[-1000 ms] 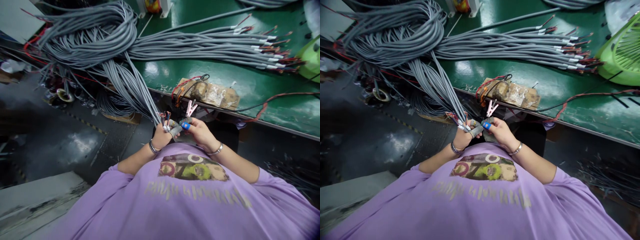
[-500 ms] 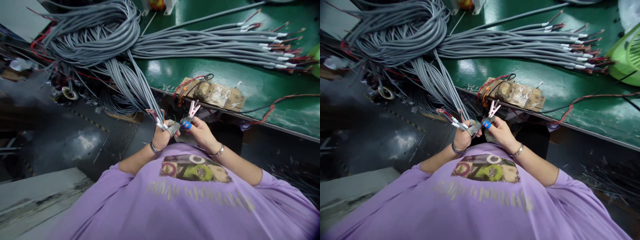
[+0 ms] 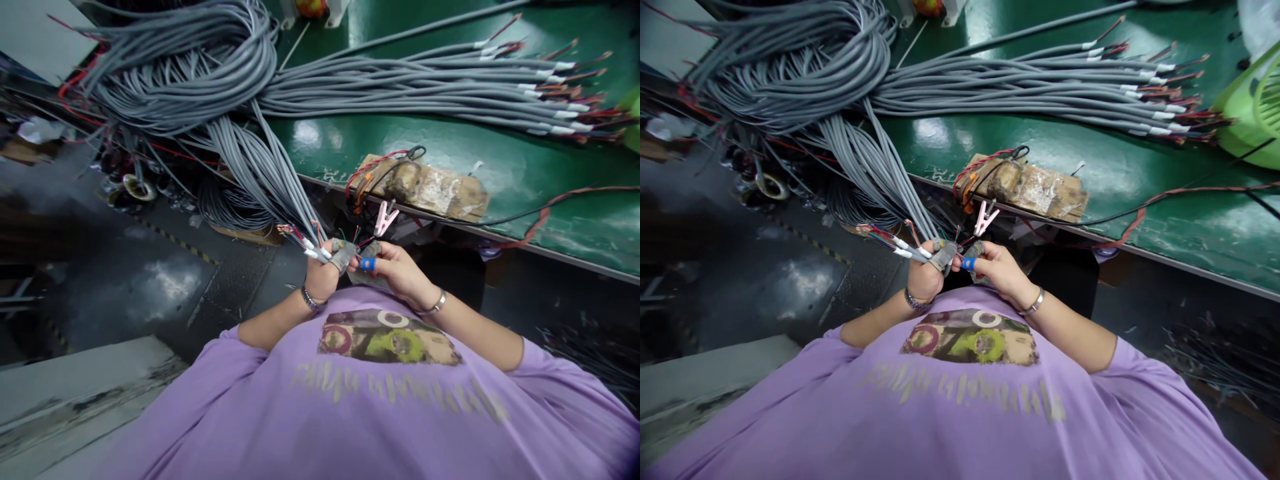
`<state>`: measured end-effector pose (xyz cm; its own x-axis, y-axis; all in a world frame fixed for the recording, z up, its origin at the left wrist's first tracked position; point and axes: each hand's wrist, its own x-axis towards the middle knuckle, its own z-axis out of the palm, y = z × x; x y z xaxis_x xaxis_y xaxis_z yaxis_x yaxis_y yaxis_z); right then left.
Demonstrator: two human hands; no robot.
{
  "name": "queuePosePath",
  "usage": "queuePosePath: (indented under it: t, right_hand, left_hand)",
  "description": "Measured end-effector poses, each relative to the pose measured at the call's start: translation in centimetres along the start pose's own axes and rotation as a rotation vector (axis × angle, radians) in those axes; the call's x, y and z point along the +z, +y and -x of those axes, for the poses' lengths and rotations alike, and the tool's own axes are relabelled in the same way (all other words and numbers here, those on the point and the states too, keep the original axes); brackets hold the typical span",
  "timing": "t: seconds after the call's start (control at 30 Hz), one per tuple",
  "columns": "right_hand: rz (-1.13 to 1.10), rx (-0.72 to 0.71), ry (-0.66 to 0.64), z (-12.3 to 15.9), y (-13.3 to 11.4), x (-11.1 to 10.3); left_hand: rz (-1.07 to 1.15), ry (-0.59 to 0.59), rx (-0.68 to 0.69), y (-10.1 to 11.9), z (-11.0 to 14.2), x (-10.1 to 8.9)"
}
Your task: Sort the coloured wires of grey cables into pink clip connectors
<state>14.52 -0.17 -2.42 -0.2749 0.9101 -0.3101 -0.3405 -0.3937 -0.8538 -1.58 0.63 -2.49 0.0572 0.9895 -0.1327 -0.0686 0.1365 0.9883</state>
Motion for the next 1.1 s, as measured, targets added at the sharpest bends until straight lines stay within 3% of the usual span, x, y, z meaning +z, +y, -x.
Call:
queuePosePath:
  t: [0.27, 0.53, 0.7, 0.8, 1.0, 1.1]
  right_hand:
    - [0.027, -0.171, 0.135, -0.6, -0.6, 0.2]
    - [-0.121, -0.074, 0.102, -0.7, -0.3, 0.6]
    - [-0.194, -0.019, 0.162, -0.7, -0.6, 0.9]
    - [-0.197, 0.002, 0.183, -0.8, -0.7, 0.7]
    - [-0.281, 0.090, 0.067, -0.1, -1.5, 0.0]
    - [-0.219, 0.073, 0.012, 0.0, -1.6, 0.0]
  left_hand:
    - [-0.073, -0.055, -0.025, 0.5, 0.0, 0.1]
    - [-0.042, -0.012, -0.018, 0.5, 0.0, 0.1]
    - [-0.135, -0.166, -0.078, 1.9, 0.1, 0.3]
    - [-0.129, -0.199, -0.083, 2.2, 0.2, 0.2]
    - [-0.044, -0.168, -0.037, 0.7, 0.1, -0.6]
    - [-0.070, -0.157, -0.044, 0.6, 0.1, -0.5]
